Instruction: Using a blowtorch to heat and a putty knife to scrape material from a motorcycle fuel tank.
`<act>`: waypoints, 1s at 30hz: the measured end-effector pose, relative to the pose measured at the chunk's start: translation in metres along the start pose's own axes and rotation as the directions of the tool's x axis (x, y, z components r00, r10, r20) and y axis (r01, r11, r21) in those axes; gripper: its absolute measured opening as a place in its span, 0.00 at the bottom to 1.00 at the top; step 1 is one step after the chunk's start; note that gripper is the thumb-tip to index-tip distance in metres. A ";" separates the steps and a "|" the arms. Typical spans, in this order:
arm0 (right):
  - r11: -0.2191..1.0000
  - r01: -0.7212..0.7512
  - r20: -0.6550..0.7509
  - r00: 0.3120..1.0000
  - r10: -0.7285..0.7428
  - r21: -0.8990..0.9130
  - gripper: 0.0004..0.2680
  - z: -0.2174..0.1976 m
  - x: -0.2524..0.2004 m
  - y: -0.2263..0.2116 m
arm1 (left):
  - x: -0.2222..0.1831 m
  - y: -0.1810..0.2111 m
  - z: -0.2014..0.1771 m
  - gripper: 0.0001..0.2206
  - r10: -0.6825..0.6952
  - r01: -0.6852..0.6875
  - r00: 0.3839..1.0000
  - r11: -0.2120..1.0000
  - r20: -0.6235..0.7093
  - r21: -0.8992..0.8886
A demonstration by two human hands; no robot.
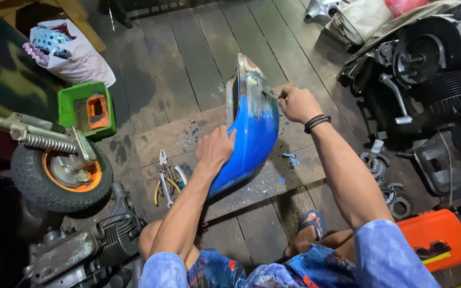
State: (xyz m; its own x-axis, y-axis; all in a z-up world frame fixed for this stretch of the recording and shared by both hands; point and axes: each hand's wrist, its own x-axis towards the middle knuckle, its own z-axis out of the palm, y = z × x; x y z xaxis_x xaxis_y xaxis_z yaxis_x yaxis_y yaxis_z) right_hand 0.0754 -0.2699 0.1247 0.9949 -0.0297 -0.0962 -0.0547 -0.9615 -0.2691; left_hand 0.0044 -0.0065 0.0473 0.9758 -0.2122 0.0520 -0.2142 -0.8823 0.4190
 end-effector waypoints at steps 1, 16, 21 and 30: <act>1.000 0.000 0.002 1.000 0.000 0.001 0.10 0.002 0.005 0.001 | 0.001 -0.003 0.003 0.27 -0.001 0.001 1.000 1.000 0.002 0.000; 0.983 -0.009 -0.198 0.979 0.046 0.185 0.14 -0.006 -0.012 0.011 | -0.005 0.002 0.003 0.25 0.020 -0.020 0.998 1.000 -0.052 0.010; 0.961 0.113 -0.363 0.932 -0.014 0.251 0.09 0.024 -0.086 0.038 | -0.001 0.001 0.001 0.25 -0.009 0.009 1.000 1.000 -0.014 0.029; 0.983 -0.020 -0.117 0.992 0.042 0.181 0.07 0.040 -0.154 0.019 | -0.003 0.007 -0.005 0.26 -0.068 0.066 0.996 0.997 0.055 0.035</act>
State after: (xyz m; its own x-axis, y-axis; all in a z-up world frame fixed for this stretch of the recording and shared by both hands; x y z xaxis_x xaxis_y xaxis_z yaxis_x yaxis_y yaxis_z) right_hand -0.0821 -0.2725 0.0962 0.9948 -0.1018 0.0058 -0.0891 -0.8956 -0.4359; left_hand 0.0002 -0.0105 0.0546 0.9843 -0.1745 -0.0263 -0.1506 -0.9088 0.3892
